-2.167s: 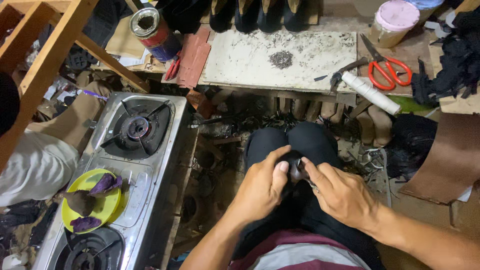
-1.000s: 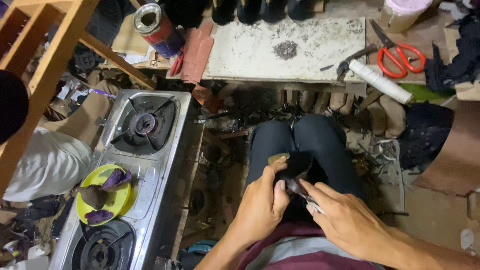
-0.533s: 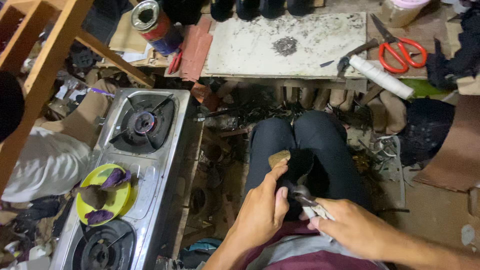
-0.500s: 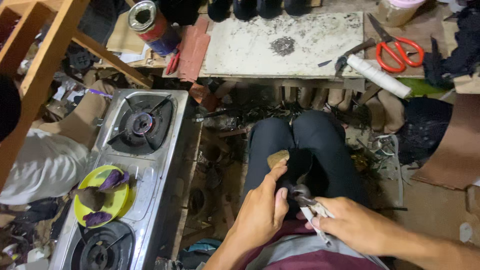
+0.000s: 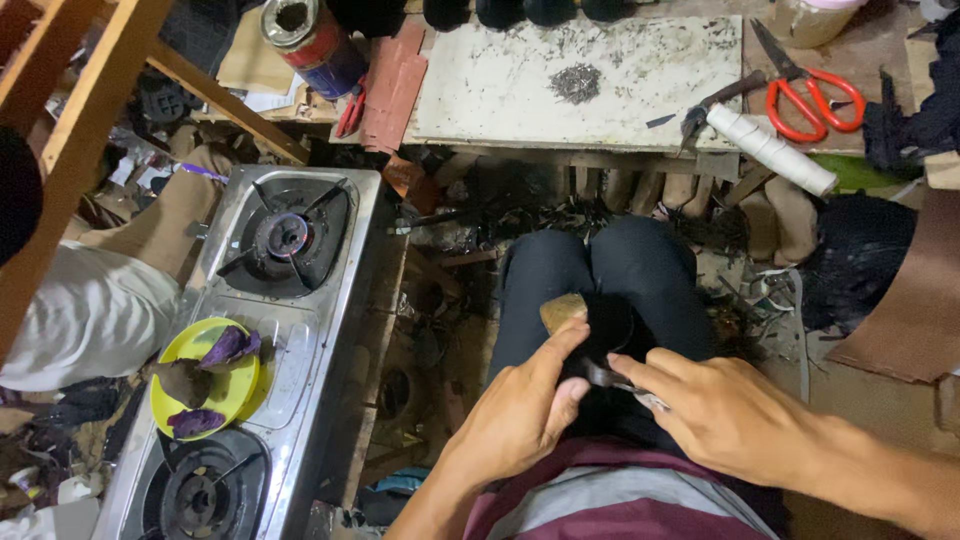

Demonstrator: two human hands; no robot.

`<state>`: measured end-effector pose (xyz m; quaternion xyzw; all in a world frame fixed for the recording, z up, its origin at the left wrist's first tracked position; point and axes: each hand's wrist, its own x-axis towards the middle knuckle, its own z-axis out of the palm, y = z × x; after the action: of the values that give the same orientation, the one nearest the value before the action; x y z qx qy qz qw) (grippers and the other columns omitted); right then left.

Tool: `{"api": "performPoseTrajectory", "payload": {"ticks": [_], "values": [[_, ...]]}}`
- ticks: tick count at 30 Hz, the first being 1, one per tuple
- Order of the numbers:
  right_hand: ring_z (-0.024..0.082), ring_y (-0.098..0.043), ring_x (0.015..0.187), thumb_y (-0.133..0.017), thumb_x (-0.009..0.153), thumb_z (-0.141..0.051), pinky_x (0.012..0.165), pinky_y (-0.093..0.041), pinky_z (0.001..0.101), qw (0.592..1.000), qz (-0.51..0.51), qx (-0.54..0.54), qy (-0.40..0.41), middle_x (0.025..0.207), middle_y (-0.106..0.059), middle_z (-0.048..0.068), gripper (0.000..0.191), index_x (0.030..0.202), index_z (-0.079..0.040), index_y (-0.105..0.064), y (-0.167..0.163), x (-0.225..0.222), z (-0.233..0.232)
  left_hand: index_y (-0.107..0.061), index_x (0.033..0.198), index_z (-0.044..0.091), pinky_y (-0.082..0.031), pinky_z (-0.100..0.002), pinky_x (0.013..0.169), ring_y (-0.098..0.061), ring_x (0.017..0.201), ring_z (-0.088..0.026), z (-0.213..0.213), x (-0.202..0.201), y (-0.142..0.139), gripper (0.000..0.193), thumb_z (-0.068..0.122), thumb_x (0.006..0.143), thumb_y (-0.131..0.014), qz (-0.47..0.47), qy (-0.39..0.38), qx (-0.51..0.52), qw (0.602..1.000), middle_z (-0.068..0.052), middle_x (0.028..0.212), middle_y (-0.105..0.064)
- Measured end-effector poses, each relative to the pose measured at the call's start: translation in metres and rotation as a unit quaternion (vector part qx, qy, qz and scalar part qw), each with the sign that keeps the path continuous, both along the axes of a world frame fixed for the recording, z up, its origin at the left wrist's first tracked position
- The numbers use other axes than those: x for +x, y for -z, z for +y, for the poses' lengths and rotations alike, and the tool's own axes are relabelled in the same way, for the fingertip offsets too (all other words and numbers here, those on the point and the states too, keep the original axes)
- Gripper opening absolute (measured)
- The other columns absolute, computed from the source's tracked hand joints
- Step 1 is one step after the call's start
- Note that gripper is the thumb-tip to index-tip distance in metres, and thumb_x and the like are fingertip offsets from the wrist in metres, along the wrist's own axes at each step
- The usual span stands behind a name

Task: The person sits on the floor shaping a black shoe upper over a wooden last. They hammer the fabric over the last, heat the shoe near a gas burner, pull and press the material with pincers, and trim excess fabric with scissors.

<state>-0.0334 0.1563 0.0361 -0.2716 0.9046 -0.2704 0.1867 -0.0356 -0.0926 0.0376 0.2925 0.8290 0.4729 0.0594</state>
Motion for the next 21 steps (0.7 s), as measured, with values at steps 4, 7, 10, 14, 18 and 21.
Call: {"api": "performPoseTrajectory", "payload": {"ticks": [4,7,10,14,18,21], "values": [[0.030,-0.067,0.063,-0.069,0.077,-0.009,0.054,-0.054,0.0404,0.989,0.143,-0.046,-0.004,0.089,-0.059,0.014,0.062,0.137,0.002,-0.053,0.019,0.004,-0.011,-0.042,0.153,0.007,-0.057,-0.048,0.086,-0.073,0.088,-0.043,0.004,-0.002,-0.003,0.053,0.019,0.102,-0.051,-0.226,-0.072,-0.061,0.970,-0.030,0.101,-0.071],[0.029,-0.068,0.063,-0.070,0.078,-0.009,0.054,-0.055,0.0393,0.986,0.155,-0.054,0.009,0.090,-0.060,0.014,0.060,0.136,0.002,-0.056,0.023,0.007,-0.010,-0.046,0.144,0.002,-0.055,-0.047,0.085,-0.071,0.090,-0.044,0.009,0.002,-0.005,0.042,0.013,0.103,-0.050,-0.090,-0.083,-0.001,0.992,-0.028,0.109,-0.070],[0.031,-0.069,0.066,-0.069,0.077,-0.006,0.054,-0.054,0.0405,0.992,0.068,-0.103,0.021,0.092,-0.062,0.013,0.060,0.135,0.002,-0.058,0.019,0.010,-0.008,-0.047,0.132,-0.002,-0.053,-0.048,0.084,-0.067,0.097,-0.049,0.015,0.003,-0.006,0.028,0.004,0.105,-0.049,0.135,-0.086,0.056,0.985,-0.029,0.124,-0.064],[0.032,-0.070,0.070,-0.067,0.083,-0.009,0.055,-0.056,0.0403,0.996,0.050,0.033,0.061,0.098,-0.059,0.014,0.063,0.144,-0.002,-0.051,0.018,0.016,-0.018,-0.050,0.131,0.001,-0.055,-0.044,0.072,-0.069,0.074,-0.038,0.016,0.003,-0.007,0.032,0.009,0.100,-0.048,-0.068,-0.128,0.048,0.988,-0.023,0.125,-0.070],[0.032,-0.069,0.067,-0.065,0.081,-0.008,0.056,-0.056,0.0412,0.988,0.142,-0.025,0.060,0.096,-0.060,0.017,0.060,0.139,0.004,-0.052,0.025,0.022,-0.029,-0.046,0.148,0.009,-0.057,-0.041,0.068,-0.072,0.066,-0.029,0.009,0.005,-0.006,0.045,0.013,0.102,-0.048,-0.276,-0.105,-0.019,0.955,-0.034,0.090,-0.069],[0.035,-0.069,0.069,-0.066,0.081,-0.009,0.059,-0.055,0.0446,0.990,0.081,-0.082,0.080,0.093,-0.062,0.015,0.055,0.134,0.000,-0.056,0.030,0.025,-0.027,-0.050,0.134,-0.001,-0.057,-0.039,0.068,-0.072,0.066,-0.026,0.009,0.008,-0.003,0.035,0.008,0.100,-0.048,-0.086,-0.088,0.055,0.991,-0.026,0.133,-0.066]]}}
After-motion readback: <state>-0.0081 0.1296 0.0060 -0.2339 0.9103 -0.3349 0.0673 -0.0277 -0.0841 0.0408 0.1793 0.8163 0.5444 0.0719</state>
